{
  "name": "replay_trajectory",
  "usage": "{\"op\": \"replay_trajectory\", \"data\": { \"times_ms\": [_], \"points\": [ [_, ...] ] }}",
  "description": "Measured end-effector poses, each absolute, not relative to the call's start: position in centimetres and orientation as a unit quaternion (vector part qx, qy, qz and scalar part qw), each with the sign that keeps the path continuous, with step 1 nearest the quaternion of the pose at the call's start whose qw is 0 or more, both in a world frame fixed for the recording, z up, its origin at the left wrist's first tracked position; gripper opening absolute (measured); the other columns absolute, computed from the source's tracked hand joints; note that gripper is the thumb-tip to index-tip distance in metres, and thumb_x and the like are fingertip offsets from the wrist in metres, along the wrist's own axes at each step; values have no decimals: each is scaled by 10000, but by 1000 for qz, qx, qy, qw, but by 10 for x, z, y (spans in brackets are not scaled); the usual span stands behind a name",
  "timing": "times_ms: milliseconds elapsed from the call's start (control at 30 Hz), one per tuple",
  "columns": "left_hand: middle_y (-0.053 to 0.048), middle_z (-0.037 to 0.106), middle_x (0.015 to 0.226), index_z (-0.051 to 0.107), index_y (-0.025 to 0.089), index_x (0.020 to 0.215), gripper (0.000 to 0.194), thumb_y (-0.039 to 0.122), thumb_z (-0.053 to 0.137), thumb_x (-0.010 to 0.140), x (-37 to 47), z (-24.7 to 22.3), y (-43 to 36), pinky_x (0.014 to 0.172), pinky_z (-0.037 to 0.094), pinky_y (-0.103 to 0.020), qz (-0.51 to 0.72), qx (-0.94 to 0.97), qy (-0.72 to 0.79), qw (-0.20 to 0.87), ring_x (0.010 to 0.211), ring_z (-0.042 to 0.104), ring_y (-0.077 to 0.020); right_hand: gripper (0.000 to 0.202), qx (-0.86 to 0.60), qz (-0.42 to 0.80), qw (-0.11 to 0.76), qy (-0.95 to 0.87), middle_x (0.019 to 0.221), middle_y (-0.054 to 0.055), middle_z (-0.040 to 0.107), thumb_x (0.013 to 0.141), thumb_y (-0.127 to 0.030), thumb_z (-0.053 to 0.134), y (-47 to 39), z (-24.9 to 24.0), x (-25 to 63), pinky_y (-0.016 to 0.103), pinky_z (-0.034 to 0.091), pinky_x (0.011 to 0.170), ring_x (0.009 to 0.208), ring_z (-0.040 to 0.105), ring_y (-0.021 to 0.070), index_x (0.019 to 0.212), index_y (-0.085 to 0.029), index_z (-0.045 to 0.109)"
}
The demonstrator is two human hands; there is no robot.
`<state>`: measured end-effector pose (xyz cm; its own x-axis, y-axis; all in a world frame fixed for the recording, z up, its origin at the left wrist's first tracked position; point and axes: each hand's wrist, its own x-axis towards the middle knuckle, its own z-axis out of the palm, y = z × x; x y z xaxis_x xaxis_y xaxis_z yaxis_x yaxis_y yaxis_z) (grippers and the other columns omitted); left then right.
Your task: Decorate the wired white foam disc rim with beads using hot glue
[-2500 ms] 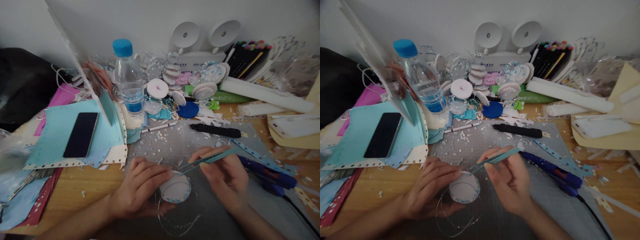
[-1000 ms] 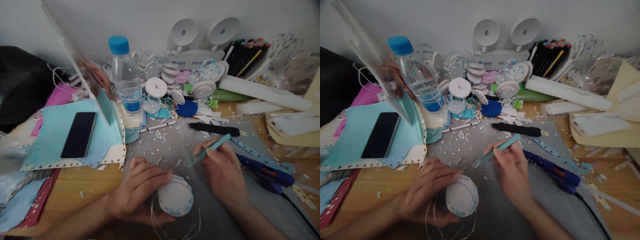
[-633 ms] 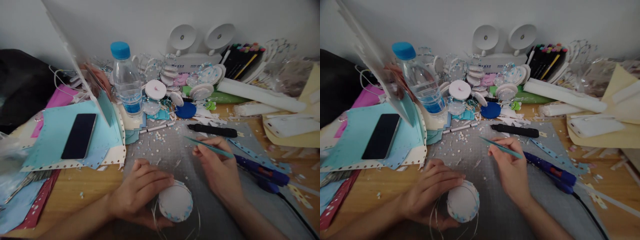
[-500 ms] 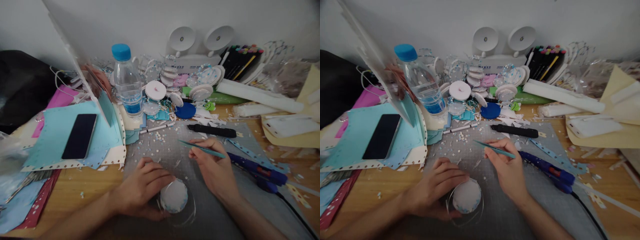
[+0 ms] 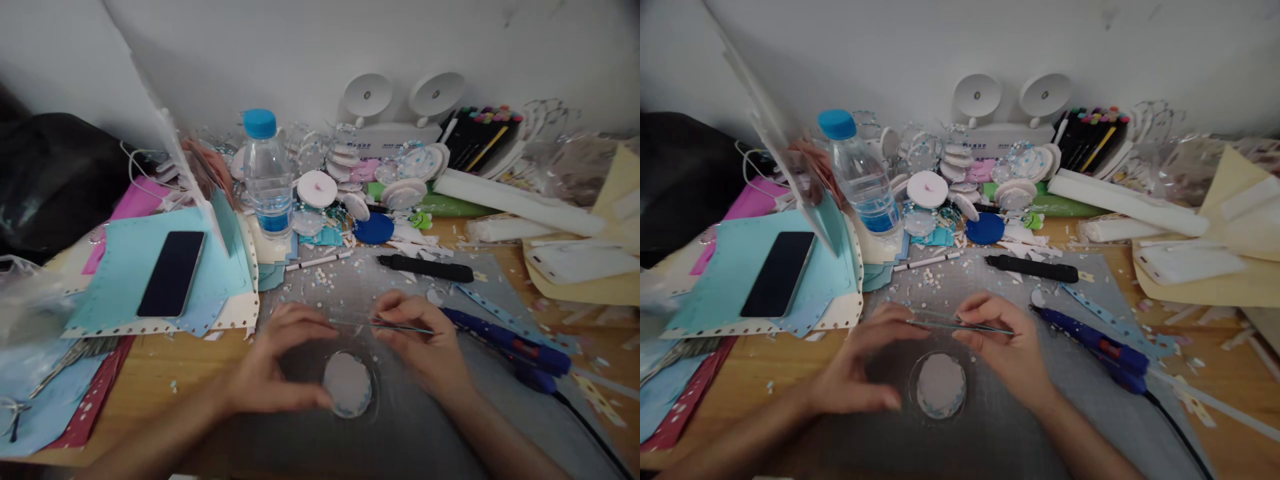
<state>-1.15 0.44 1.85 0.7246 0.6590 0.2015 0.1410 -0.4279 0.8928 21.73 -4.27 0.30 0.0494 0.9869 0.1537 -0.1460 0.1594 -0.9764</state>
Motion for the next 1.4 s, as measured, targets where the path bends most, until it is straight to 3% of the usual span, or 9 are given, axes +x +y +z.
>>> {"op": "replay_trajectory", "data": {
  "times_ms": [100, 367, 667, 933, 1133, 1233, 1400],
  "points": [
    [-73, 648, 1036, 686, 236, 1029, 300, 444, 607, 828, -14, 19, 5, 897, 405, -355, 336, 660, 305, 599, 1015, 559, -237, 191, -411, 490, 566, -521, 866, -33, 623, 736, -139, 736, -42, 6, 215, 192, 510, 650, 768, 617, 86, 835, -288, 670],
    [-6, 623, 869, 709, 224, 852, 116, 319, 689, 789, -9, 13, 0, 795, 390, -244, 343, 493, 310, 737, 854, 536, -138, 140, -427, 460, 528, -572, 803, -6, 621, 716, -160, 748, -43, 4, 208, 210, 486, 567, 719, 602, 116, 792, -258, 684],
    [-4, 592, 756, 679, 177, 725, 92, 251, 710, 770, -6, 15, -1, 715, 362, -243, 372, 433, 304, 762, 752, 502, -125, 118, -447, 432, 529, -577, 770, -6, 631, 694, -186, 765, -42, 5, 209, 207, 477, 533, 673, 604, 117, 755, -245, 683],
    [-9, 495, 729, 572, 146, 712, 149, 247, 623, 809, -11, 18, 11, 699, 352, -260, 448, 315, 256, 796, 696, 432, -122, 117, -539, 365, 592, -475, 892, 2, 601, 747, -289, 715, -33, -9, 226, 255, 479, 626, 734, 574, 130, 806, -244, 625],
    [10, 431, 641, 490, 159, 641, 283, 278, 506, 897, -4, 17, 8, 657, 331, -266, 450, 346, 293, 770, 638, 385, -123, 162, -589, 378, 511, -498, 647, -23, 550, 778, -358, 664, -30, 4, 217, 226, 418, 504, 573, 512, 116, 782, -215, 587],
    [5, 442, 634, 503, 162, 626, 286, 311, 553, 865, -4, 15, 5, 658, 325, -272, 454, 419, 316, 720, 653, 401, -135, 215, -549, 507, 460, -479, 561, -39, 550, 824, -415, 608, -33, 9, 214, 210, 362, 415, 455, 481, 97, 872, -208, 570],
    [1, 467, 647, 530, 169, 639, 272, 338, 563, 850, -6, 14, 5, 680, 338, -278, 457, 453, 366, 672, 679, 434, -145, 291, -489, 685, 289, -456, 458, -52, 528, 859, -461, 546, -35, 13, 215, 174, 320, 361, 368, 456, 72, 873, -177, 608]
  ]
}}
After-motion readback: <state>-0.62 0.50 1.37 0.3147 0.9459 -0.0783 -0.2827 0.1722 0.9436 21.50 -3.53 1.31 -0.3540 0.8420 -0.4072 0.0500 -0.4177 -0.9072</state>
